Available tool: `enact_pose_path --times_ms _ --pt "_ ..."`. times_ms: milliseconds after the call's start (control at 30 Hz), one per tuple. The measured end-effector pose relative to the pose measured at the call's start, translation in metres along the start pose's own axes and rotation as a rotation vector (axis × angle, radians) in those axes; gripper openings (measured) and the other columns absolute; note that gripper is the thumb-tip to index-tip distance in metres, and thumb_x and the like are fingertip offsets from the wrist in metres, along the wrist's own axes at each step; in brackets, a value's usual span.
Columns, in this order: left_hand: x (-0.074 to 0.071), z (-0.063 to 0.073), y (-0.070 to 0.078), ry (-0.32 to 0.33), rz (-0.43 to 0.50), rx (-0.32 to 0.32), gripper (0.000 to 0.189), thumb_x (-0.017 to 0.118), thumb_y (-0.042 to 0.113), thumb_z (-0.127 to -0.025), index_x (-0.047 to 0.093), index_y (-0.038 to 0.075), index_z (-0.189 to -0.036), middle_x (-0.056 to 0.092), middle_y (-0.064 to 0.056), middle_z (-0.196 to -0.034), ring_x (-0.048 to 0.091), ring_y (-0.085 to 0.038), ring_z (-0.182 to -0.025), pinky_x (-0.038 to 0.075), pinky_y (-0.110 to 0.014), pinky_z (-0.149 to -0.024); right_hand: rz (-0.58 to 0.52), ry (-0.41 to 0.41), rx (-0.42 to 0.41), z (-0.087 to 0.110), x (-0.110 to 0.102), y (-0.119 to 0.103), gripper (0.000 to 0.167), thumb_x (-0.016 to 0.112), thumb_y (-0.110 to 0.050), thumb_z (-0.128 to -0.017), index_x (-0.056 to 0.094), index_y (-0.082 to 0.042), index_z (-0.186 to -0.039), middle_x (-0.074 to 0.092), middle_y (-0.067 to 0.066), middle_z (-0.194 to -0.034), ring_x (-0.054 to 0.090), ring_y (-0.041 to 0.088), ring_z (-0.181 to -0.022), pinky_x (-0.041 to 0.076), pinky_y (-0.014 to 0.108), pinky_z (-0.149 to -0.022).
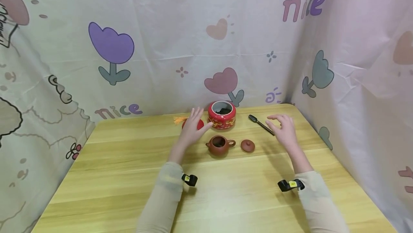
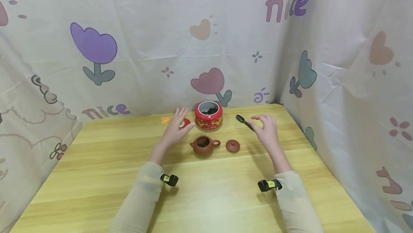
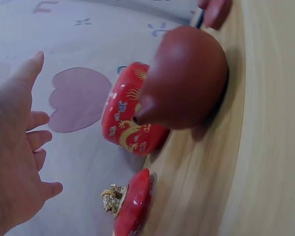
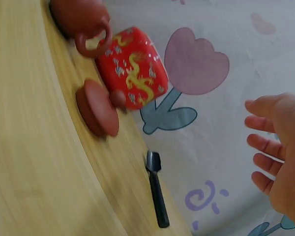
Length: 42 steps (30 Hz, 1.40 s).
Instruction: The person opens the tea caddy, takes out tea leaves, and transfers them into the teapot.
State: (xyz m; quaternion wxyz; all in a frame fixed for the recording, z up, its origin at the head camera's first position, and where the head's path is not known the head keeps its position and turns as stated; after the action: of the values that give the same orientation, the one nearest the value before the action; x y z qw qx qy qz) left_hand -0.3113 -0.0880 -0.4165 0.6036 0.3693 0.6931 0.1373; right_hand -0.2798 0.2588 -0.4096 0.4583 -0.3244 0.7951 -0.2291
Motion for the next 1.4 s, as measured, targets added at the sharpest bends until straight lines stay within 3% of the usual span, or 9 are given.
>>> enact_pose_path --times_ms 133,267,400,567,833,1033,1267,1400 --pt "-0.001 0.011 0.002 0.039 0.102 -0.036 0.078 0.054 0.061 -0.091 0.025 0.028 -0.155 0.015 0.002 -0.165 0.001 -0.025 -0.154 0.015 -0.065 -0.117 -0.069 0.046 0.01 0.005 0.004 -0.005 0.025 0.069 -0.013 -0.09 0.068 0.001 -0.109 0.062 0.023 -0.116 0.047 0.033 -0.112 0.039 0.044 -0.087" --pt "0.004 0.022 0.001 0.078 0.166 -0.065 0.08 0.054 0.064 -0.089 0.026 0.028 -0.155 0.019 0.002 -0.164 0.003 -0.025 -0.154 0.016 -0.065 -0.116 -0.134 0.099 0.054 0.014 0.012 -0.006 0.023 0.069 -0.012 -0.09 0.068 0.001 -0.109 0.062 0.02 -0.117 0.045 0.026 -0.11 0.037 0.039 -0.087" --pt "0.015 0.033 -0.003 0.101 0.161 -0.081 0.082 0.055 0.064 -0.089 0.028 0.024 -0.155 0.022 0.002 -0.164 0.006 -0.024 -0.154 0.014 -0.058 -0.12 -0.19 0.13 0.123 0.023 0.023 -0.004 0.026 0.068 -0.016 -0.091 0.068 0.001 -0.11 0.059 0.019 -0.121 0.044 0.025 -0.113 0.039 0.042 -0.089" --pt "0.028 0.041 -0.005 0.151 0.211 -0.071 0.074 0.063 0.048 -0.092 0.033 0.02 -0.153 0.021 0.002 -0.163 0.009 -0.024 -0.154 0.014 -0.054 -0.121 -0.274 0.166 0.196 0.034 0.036 0.004 0.031 0.068 -0.023 -0.092 0.068 0.001 -0.111 0.058 0.016 -0.122 0.044 0.026 -0.116 0.039 0.045 -0.094" --pt "0.046 0.054 -0.014 0.217 0.354 -0.106 0.069 0.066 0.041 -0.09 0.04 0.018 -0.15 0.028 -0.011 -0.161 0.016 -0.029 -0.152 0.016 -0.053 -0.122 -0.333 0.128 0.291 0.05 0.057 0.011 0.039 0.064 -0.034 -0.094 0.065 -0.003 -0.118 0.056 0.013 -0.128 0.043 0.019 -0.118 0.036 0.031 -0.091" --pt "0.054 0.055 -0.017 0.199 0.365 -0.068 0.073 0.069 0.043 -0.088 0.041 0.014 -0.149 0.031 -0.011 -0.159 0.016 -0.03 -0.152 0.016 -0.056 -0.12 -0.368 0.138 0.328 0.055 0.067 0.012 0.034 0.068 -0.027 -0.092 0.066 -0.003 -0.116 0.057 0.013 -0.125 0.043 0.02 -0.116 0.038 0.03 -0.089" --pt "0.062 0.055 -0.02 0.143 0.346 -0.06 0.076 0.069 0.048 -0.087 0.042 0.011 -0.148 0.033 -0.008 -0.159 0.016 -0.027 -0.152 0.016 -0.057 -0.12 -0.341 0.036 0.327 0.056 0.08 0.007 0.036 0.071 -0.024 -0.09 0.065 -0.003 -0.118 0.055 0.015 -0.129 0.039 0.031 -0.128 0.041 0.047 -0.1" --pt "0.069 0.057 -0.022 0.107 0.338 -0.055 0.078 0.07 0.049 -0.086 0.043 0.009 -0.147 0.031 -0.01 -0.159 0.016 -0.029 -0.152 0.016 -0.059 -0.119 -0.297 0.015 0.32 0.06 0.082 0.008 0.035 0.073 -0.021 -0.087 0.067 -0.003 -0.117 0.057 0.016 -0.128 0.039 0.032 -0.126 0.038 0.049 -0.1"
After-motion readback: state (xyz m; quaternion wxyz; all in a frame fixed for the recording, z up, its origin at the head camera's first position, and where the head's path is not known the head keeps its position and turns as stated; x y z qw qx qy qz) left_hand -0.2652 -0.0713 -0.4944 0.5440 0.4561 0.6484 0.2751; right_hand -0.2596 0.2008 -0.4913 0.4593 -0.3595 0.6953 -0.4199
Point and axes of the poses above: each hand's wrist, its own z-axis away from the middle knuckle, its own x-axis out of the palm, y = z × x, the point moved 3 cm from there along -z, towards the middle knuckle
